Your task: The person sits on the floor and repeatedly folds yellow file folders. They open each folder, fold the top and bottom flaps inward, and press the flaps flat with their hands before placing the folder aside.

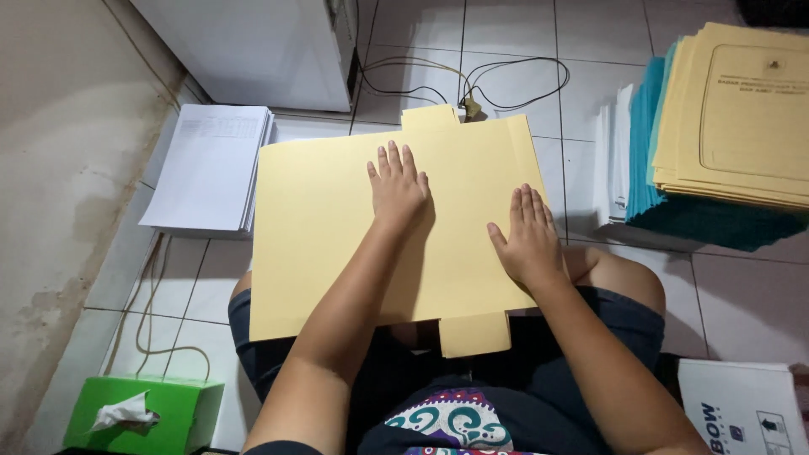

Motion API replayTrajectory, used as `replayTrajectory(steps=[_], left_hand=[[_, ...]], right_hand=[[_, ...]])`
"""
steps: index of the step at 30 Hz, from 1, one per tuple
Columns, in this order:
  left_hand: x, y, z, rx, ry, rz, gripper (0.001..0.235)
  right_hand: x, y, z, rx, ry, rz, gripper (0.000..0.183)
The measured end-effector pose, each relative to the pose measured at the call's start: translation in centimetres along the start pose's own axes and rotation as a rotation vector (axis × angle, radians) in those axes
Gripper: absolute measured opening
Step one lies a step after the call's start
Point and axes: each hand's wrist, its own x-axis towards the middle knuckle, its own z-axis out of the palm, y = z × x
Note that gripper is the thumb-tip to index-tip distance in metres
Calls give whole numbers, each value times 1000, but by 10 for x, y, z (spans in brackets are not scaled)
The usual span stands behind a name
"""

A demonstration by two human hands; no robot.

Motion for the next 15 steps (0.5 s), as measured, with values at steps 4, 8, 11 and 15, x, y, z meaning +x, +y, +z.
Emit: replayTrajectory(steps=[4,8,11,15], left_hand=[[-68,34,-12,72,-81,105,75],[-110,80,-7,2,-145,330,68],[-102,112,18,45,-171,441,66],[-71,155,38,56,-176,483,60]], right_hand=[[-1,1,4,2,26,6,83],[-2,10,13,73,119,-9,71],[-1,25,29,244,265,-49,50],[0,49,31,795,300,57,40]])
